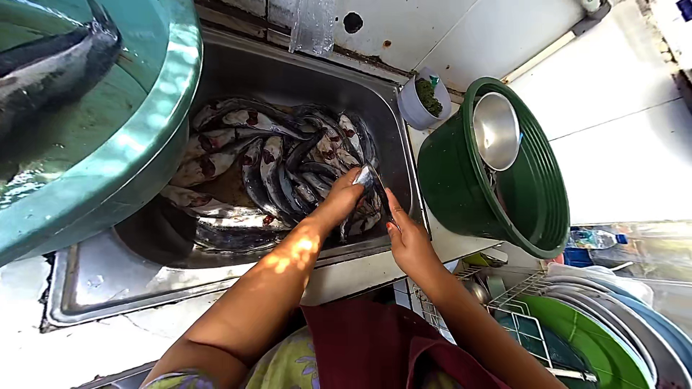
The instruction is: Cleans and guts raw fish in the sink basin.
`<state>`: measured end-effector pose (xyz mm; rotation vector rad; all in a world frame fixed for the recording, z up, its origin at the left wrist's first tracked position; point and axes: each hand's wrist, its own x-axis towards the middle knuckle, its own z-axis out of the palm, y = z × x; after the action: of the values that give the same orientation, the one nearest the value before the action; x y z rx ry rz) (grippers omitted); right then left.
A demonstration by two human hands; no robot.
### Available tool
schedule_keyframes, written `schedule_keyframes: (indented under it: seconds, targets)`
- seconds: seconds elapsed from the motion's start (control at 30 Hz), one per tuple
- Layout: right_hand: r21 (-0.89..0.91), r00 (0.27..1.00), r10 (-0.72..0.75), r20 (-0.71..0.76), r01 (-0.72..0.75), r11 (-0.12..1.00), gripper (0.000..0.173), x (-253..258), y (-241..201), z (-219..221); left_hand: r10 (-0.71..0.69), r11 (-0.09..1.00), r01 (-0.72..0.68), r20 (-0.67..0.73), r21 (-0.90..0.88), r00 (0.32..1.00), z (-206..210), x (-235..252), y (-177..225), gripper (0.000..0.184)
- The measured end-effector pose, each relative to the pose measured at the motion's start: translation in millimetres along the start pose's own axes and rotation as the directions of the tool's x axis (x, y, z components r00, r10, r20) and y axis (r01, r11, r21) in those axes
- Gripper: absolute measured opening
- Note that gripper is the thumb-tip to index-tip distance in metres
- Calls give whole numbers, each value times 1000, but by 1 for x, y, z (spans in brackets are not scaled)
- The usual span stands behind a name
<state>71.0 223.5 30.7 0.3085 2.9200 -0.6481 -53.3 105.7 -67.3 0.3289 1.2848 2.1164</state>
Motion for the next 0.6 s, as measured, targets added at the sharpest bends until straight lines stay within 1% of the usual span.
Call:
schedule_keyframes:
  seconds: [0.07, 0.13, 0.2, 0.27, 0.37, 0.4, 0.5, 0.57, 0.6]
  targets:
    - [-18, 1000, -2, -23, 2, 1000, 63, 6, -6, -1, 2, 995, -3, 6, 97, 1000, 2, -2, 1, 37]
    - [-31, 999, -4, -51, 2, 1000, 63, 26, -17, -2, 29, 980, -32, 22, 197, 999, 5, -4, 2, 35]
    - [-60, 999, 11, -46, -14, 998, 63, 45, -30, -4, 51, 971, -58, 34, 232, 998, 5, -5, 2, 36]
    - [-36, 999, -7, -49, 5, 999, 63, 51, -33, -4, 59, 984, -59, 6, 167, 998, 3, -3, -1, 39]
    - [93, 1000, -13, -10, 14, 996, 67, 29, -15, 1, 19, 1000, -20, -24, -14, 1000, 0, -3, -1, 37]
    - [124, 1000, -1, 19, -1, 992, 66, 16, -6, 3, -1, 999, 0, -43, -34, 999, -2, -2, -1, 37]
    - [145, 976, 72, 207, -103, 984, 61, -17, 14, -7, -35, 999, 33, -105, -24, 994, -9, 0, 0, 38]
    - [252, 959, 89, 270, -159, 955, 59, -34, 26, -11, -26, 998, 17, -158, -56, 987, -9, -2, 2, 38]
    - [332, 963, 80, 259, -166, 928, 60, -42, 33, -12, -13, 997, -1, -185, -78, 983, -7, -4, 6, 39]
